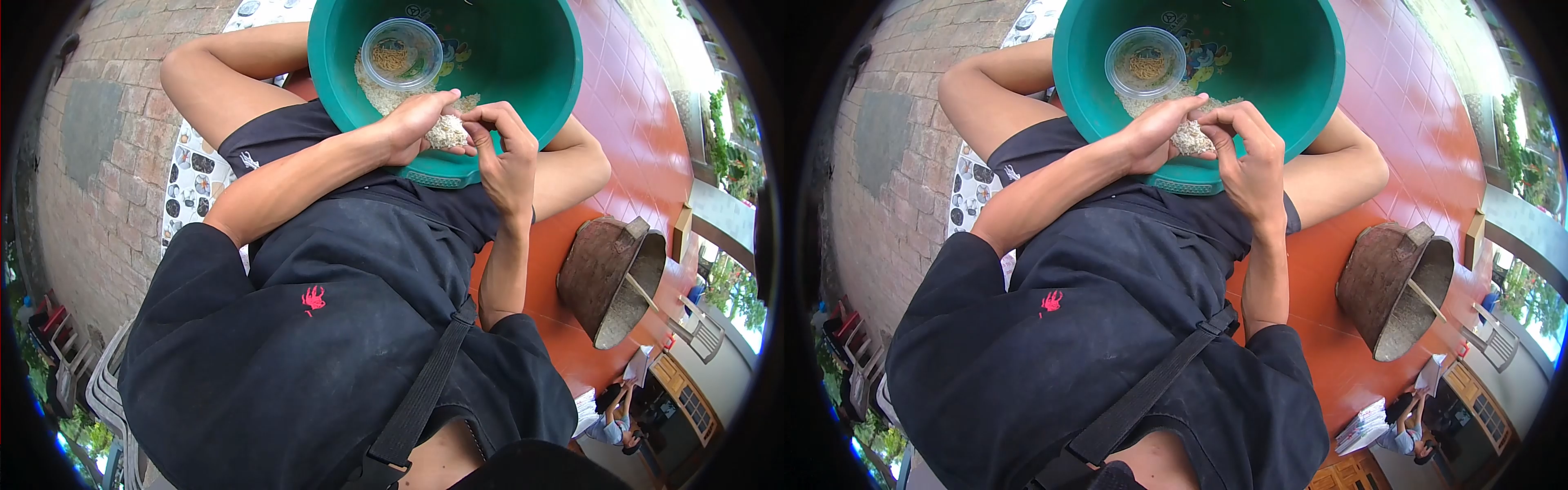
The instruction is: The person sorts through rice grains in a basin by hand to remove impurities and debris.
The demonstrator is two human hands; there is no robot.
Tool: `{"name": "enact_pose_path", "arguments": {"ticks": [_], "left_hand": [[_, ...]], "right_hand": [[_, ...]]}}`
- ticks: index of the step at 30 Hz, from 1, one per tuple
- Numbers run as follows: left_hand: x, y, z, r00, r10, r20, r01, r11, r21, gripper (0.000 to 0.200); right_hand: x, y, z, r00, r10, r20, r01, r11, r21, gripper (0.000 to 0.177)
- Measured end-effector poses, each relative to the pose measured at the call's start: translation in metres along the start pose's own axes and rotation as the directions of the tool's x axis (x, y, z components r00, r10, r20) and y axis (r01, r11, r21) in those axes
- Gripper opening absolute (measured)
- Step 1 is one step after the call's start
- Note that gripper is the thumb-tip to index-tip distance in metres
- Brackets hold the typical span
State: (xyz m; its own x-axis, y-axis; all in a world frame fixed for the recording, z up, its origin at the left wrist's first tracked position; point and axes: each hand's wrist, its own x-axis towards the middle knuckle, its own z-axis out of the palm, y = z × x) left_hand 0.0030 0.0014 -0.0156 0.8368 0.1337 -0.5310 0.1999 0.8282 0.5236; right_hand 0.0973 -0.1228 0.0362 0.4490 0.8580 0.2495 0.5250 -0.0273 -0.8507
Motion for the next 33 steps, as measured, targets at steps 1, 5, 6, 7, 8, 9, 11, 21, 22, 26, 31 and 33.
{"name": "enact_pose_path", "arguments": {"ticks": [1,5,6,7,8,9,11,21,22,26,31,33], "left_hand": [[0.0,0.0,0.0,1.0,0.013,0.022,-0.013,1.0,-0.018,0.037],[-0.004,0.003,0.004,0.999,-0.016,-0.033,0.015,0.999,-0.032,0.038],[-0.001,0.002,0.002,0.999,-0.032,-0.024,0.032,0.999,-0.024,0.043],[0.002,0.0,0.001,0.999,-0.049,-0.014,0.049,0.999,-0.015,0.047],[0.004,-0.001,-0.001,0.999,-0.049,-0.014,0.049,0.999,-0.015,0.047],[0.005,-0.002,-0.002,0.999,-0.046,0.0,0.046,0.999,-0.003,0.049],[0.007,-0.003,-0.004,0.999,-0.043,0.015,0.043,0.999,0.012,0.05],[0.003,-0.002,-0.003,0.997,-0.069,-0.039,0.071,0.997,0.041,0.048],[0.004,-0.002,-0.004,0.998,-0.057,-0.014,0.057,0.998,0.023,0.047],[0.001,0.001,0.0,0.997,-0.078,-0.018,0.078,0.997,-0.01,0.048],[0.002,-0.001,0.001,0.998,-0.027,-0.05,0.025,0.999,-0.036,0.038],[0.002,0.0,0.0,1.0,-0.011,-0.011,0.011,1.0,-0.001,0.039]], "right_hand": [[0.0,0.0,0.0,0.999,-0.032,0.023,0.034,0.998,-0.059,0.01],[-0.005,0.002,-0.002,0.999,0.017,0.045,-0.011,0.994,-0.11,0.016],[-0.007,0.003,-0.004,0.999,0.017,0.047,-0.012,0.994,-0.11,0.016],[-0.009,0.003,-0.008,0.994,0.032,0.104,-0.012,0.982,-0.19,0.015],[-0.01,0.003,-0.011,0.986,0.051,0.159,-0.007,0.963,-0.269,0.014],[-0.012,0.004,-0.012,0.986,0.052,0.158,-0.007,0.963,-0.268,0.014],[-0.016,0.008,-0.013,0.977,0.109,0.185,-0.045,0.946,-0.321,0.012],[-0.009,0.009,-0.006,0.971,0.081,0.224,0.016,0.916,-0.402,0.01],[-0.009,0.01,-0.006,0.971,0.063,0.231,0.035,0.917,-0.398,0.009],[-0.009,0.013,-0.006,0.97,0.101,0.22,-0.032,0.954,-0.299,0.005],[0.002,-0.004,-0.004,0.99,0.039,0.134,-0.013,0.981,-0.194,0.007],[0.011,-0.009,-0.002,0.991,-0.126,0.052,0.135,0.964,-0.228,0.012]]}}
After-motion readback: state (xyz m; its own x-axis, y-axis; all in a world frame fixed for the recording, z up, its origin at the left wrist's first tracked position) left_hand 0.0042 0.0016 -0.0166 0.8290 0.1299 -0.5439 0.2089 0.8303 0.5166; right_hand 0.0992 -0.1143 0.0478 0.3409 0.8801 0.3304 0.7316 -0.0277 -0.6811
